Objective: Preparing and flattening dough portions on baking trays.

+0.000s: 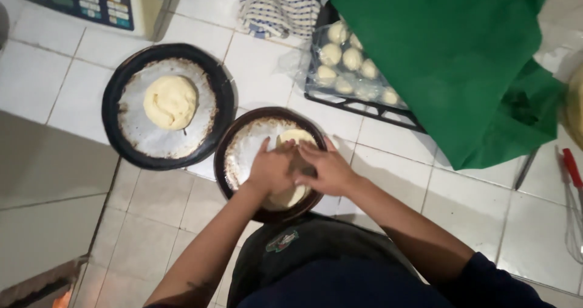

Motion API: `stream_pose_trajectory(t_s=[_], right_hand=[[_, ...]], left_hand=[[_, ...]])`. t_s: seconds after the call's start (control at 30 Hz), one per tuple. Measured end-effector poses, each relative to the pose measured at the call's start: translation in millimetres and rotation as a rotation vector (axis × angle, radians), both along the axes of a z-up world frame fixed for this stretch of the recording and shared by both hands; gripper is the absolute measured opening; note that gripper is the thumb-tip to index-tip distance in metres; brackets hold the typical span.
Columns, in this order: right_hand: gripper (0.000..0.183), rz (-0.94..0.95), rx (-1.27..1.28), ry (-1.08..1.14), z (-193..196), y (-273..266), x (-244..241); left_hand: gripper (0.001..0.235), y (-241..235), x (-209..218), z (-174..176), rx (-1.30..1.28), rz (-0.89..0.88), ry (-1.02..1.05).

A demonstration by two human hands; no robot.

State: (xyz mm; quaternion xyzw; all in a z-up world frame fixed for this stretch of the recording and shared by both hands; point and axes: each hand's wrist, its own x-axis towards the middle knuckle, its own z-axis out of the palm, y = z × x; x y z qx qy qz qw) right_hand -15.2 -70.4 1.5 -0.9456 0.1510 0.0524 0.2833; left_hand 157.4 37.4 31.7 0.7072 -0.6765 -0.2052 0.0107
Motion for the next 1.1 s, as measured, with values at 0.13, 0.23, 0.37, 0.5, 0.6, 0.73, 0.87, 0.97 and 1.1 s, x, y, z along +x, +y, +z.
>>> stream_pose_trajectory(t_s=[0.13, 0.23, 0.37, 0.5, 0.6, 0.73, 0.87, 0.97, 1.1], right_hand=[[0.058, -0.356, 0.023, -0.380, 5.4, -61.6, -8.8], [0.042, -0.511, -0.059, -0.532, 11.7, -117.0, -18.6], [0.035, -0.524, -0.126, -0.564, 21.4, -163.2, -13.9], [0.034, -0.448, -0.033, -0.541, 16.4, -169.8, 9.4], [0.032, -0.423, 0.173, -0.564, 2.2, -163.8, 16.5], [0.034, -0.450, 0.178, -0.573, 8.6, -165.4, 23.2], [0.082, -0.517, 0.184, -0.565, 19.0, -175.2, 45.3], [0.024, -0.547, 0.226, -0.750, -42.1, -207.7, 43.2], [0.022, -0.924, 0.062, -0.500, -30.0, -268.4, -40.6]], left_hand=[[0.048, -14.4, 8.3, -5.6, -0.176, 0.265, 0.182], [0.039, -28.4, 3.5, -18.2, -0.397, 0.395, 0.291], [0.038, -71.5, -1.1, -36.9, -0.574, 0.488, 0.349], [0.035, -154.6, 22.3, -111.7, -0.643, 0.698, 0.276], [0.043, -196.0, 34.4, -102.4, -0.438, 0.941, 0.222], [0.033, -218.2, 43.7, -99.2, -0.331, 1.077, 0.352], [0.017, -231.7, 3.5, -71.2, -0.623, 0.720, 0.769], [0.013, -225.5, -26.4, 17.5, -0.538, 0.561, 0.949], [0.019, -215.6, -10.5, 9.9, -0.912, 0.634, 0.686]])
